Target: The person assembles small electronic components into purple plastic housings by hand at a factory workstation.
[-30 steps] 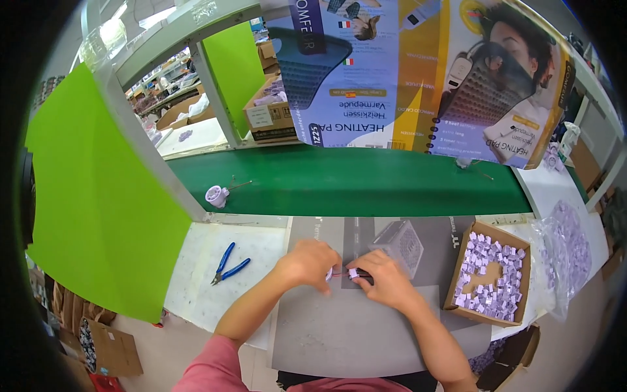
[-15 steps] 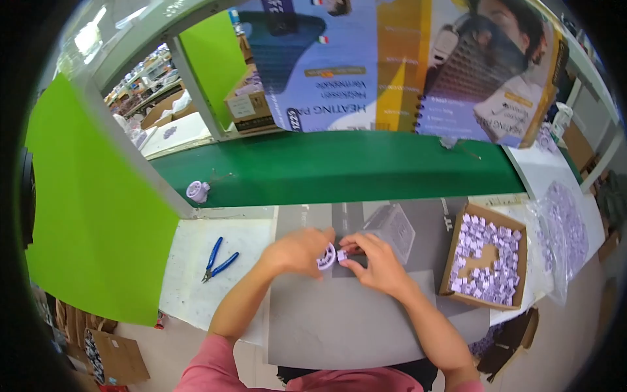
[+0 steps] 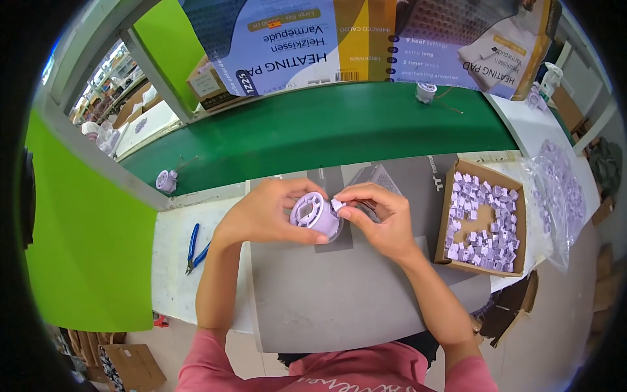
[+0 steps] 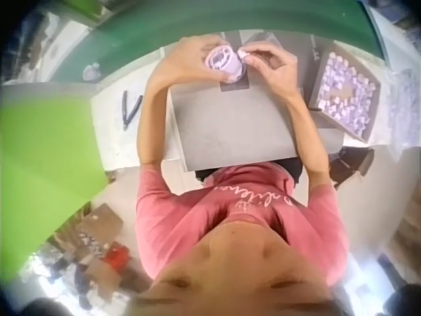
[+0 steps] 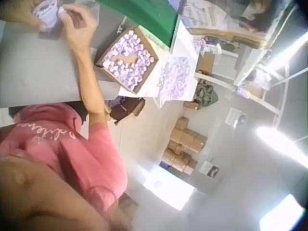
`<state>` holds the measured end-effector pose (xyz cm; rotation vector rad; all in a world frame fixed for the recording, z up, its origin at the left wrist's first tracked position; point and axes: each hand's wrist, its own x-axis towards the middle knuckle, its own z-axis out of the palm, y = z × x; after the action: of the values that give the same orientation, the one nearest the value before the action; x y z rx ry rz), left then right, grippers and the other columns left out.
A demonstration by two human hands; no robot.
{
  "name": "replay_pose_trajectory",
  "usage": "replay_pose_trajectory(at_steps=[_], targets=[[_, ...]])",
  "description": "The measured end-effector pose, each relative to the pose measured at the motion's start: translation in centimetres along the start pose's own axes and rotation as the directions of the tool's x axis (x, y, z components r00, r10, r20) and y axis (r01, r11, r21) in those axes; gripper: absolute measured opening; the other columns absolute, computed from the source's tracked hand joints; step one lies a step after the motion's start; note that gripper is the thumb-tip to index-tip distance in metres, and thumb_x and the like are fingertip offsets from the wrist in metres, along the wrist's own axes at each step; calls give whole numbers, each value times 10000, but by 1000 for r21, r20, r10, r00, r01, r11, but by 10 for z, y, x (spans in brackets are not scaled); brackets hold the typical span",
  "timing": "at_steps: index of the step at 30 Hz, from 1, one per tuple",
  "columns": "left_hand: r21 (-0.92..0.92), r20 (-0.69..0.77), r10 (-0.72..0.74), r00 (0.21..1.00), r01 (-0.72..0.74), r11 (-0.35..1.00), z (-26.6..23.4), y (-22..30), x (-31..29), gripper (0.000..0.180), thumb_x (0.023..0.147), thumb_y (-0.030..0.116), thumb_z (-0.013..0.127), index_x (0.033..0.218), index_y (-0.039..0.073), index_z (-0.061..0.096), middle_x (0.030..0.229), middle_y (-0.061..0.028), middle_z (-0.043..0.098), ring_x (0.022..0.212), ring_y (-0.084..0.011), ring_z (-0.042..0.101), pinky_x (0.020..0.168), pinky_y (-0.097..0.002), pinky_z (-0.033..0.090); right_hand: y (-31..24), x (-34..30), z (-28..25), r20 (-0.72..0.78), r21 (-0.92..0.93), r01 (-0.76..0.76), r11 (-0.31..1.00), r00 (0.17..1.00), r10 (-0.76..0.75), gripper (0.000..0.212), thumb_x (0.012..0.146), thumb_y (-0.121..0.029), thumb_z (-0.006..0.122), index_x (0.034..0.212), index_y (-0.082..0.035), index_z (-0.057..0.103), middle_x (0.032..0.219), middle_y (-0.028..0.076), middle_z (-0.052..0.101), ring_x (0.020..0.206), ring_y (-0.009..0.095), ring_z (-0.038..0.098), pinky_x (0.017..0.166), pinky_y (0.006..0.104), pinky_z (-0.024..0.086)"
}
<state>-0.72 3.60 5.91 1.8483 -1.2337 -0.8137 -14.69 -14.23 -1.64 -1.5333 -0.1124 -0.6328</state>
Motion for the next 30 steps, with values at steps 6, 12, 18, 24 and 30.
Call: replay_pose_trajectory(at_steps=[6, 12, 18, 24, 30], targets=[[-67, 4, -18, 1000, 18, 998, 2, 1, 1, 572, 653, 144, 904, 1136, -6, 638, 1036, -88, 695, 960, -156, 683, 780, -299, 598, -1, -1, -2, 10, -1, 63, 998, 998, -63, 194, 815, 53, 746, 1007, 36, 723, 1054, 142, 699, 968, 200, 673, 876, 320, 538], [29, -84, 50, 995, -48, 998, 3, 2, 5, 577, 628, 124, 899, 1141, -1, 666, 1028, -76, 702, 961, -168, 693, 782, -320, 612, -3, 0, -2, 20, -272, 168, 948, 985, -169, 196, 769, 68, 761, 945, -16, 763, 1031, 133, 703, 890, 207, 697, 780, 306, 566], [49, -105, 134, 985, -129, 990, 6, 5, 6, 580, 606, 120, 899, 1137, 20, 686, 1040, -69, 707, 945, -169, 704, 791, -316, 613, -3, 1, -1, -2, -288, 238, 928, 968, -250, 208, 747, 47, 784, 938, -36, 769, 970, 106, 709, 868, 199, 688, 751, 296, 569], [32, -212, 238, 948, -237, 971, 15, -2, 12, 547, 592, 191, 869, 1096, 65, 696, 933, -116, 723, 796, -244, 698, 747, -322, 542, -9, 3, 0, 18, -462, 333, 822, 930, -367, 193, 735, 36, 791, 912, -31, 755, 987, 104, 701, 845, 220, 656, 753, 310, 561], [140, -298, 268, 916, -235, 962, 27, 9, 16, 595, 638, 169, 853, 1197, 82, 667, 1105, -133, 704, 958, -295, 684, 842, -354, 536, -35, 6, -8, 106, -752, 332, 569, 913, -394, 444, 721, -33, 784, 1153, -98, 702, 1159, 83, 660, 1183, 332, 542, 948, 419, 490]])
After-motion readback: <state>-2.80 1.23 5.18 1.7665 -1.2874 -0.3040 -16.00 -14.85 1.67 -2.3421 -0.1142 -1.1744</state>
